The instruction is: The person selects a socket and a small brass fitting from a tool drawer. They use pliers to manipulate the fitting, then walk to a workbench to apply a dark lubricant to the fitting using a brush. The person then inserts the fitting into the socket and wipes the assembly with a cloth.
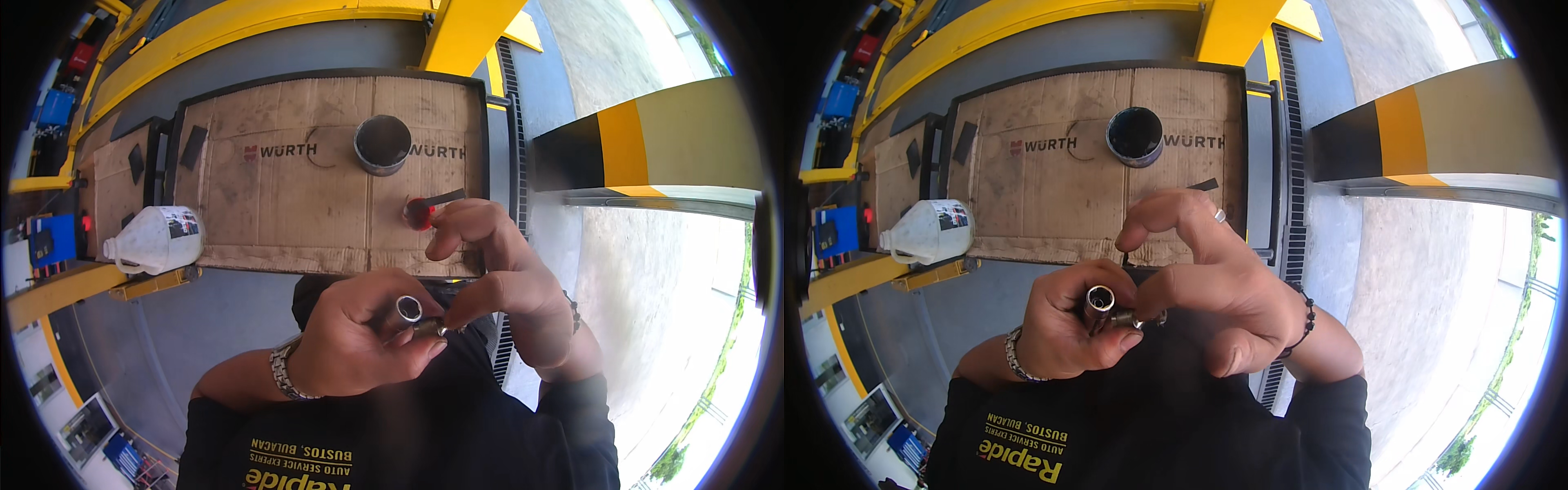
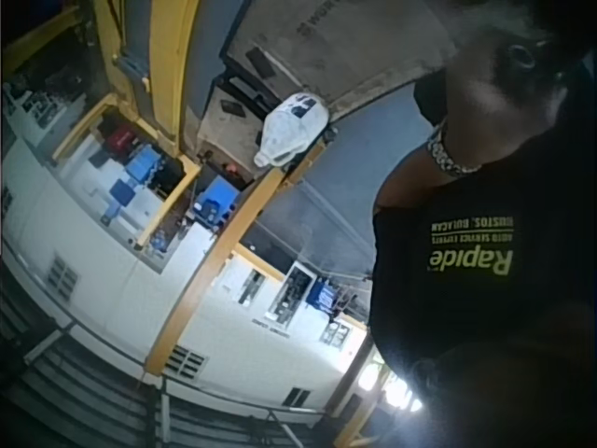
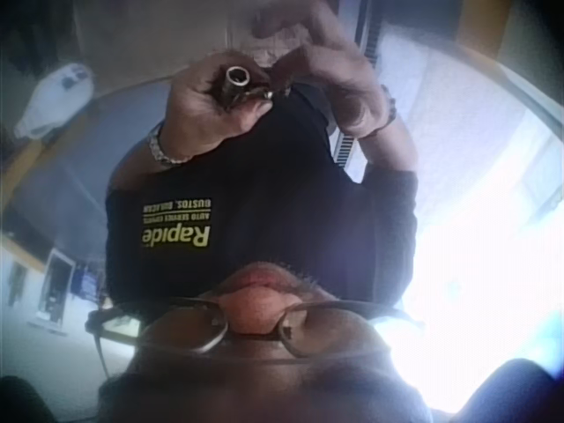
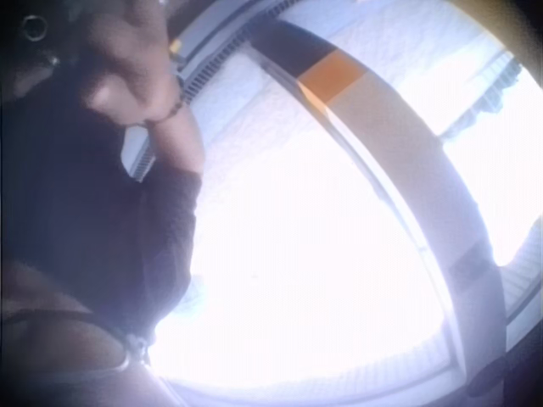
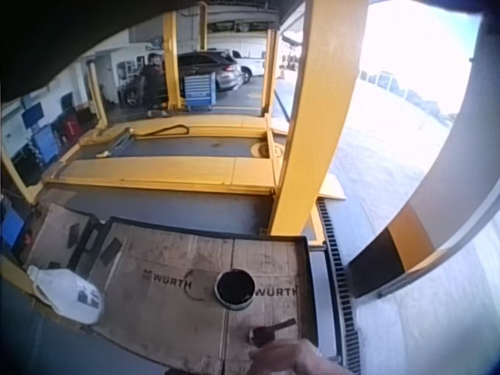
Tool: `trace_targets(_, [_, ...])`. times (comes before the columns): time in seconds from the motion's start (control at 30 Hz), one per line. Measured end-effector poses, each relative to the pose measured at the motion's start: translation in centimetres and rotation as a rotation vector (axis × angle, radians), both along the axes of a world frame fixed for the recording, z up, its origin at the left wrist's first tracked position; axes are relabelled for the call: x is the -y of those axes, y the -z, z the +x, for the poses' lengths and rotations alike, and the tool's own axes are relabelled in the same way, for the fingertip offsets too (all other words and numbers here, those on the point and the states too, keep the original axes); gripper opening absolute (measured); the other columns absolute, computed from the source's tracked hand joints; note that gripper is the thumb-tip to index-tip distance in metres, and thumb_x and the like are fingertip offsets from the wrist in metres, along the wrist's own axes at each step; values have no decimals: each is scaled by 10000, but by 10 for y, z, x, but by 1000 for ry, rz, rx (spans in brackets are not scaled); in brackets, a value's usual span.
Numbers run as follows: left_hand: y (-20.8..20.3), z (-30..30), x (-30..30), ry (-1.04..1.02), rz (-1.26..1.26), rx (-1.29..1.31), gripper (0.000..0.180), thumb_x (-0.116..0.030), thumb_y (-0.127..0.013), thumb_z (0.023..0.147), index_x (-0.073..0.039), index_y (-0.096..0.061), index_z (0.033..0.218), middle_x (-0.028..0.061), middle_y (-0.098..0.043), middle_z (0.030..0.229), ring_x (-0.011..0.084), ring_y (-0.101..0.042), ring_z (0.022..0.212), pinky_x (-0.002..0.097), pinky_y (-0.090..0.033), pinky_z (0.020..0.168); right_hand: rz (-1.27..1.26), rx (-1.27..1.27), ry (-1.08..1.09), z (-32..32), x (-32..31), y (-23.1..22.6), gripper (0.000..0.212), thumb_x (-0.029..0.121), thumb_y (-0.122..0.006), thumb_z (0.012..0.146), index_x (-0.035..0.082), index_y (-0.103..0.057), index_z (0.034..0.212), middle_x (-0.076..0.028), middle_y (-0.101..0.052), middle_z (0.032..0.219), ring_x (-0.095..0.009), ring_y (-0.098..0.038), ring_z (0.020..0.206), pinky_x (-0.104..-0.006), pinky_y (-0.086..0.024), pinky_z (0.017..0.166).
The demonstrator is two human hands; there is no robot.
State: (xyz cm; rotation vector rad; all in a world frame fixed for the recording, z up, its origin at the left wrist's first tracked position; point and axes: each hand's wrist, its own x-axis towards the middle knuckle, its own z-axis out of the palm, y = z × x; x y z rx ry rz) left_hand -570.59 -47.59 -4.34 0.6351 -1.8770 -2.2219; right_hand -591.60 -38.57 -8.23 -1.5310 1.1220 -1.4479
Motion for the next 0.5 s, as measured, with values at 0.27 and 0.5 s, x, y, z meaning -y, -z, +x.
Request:
trace_targets(0.27, [0,4,1,7,51,-13,297,-55,-772,765,-5,-600,1002,56,-624,961,72,-594,817,224,-486,718,-6,-75,11,0,-1,-6,956,835,-225,883,11,-672,1071,-238,-456,1290,-362,-413,1246,-526,-253,1104])
trace_targets(0.5, [5,6,2,-56,-220,-176,293,-35,-787,761,-22,-604,989,102,-633,959,99,-622,764,232,-503,659,-13,6,48,-2,0,0,963,829,-217,888,8,-675,1091,-245,-456,1291,-367,-415,1244,-534,-251,1105])
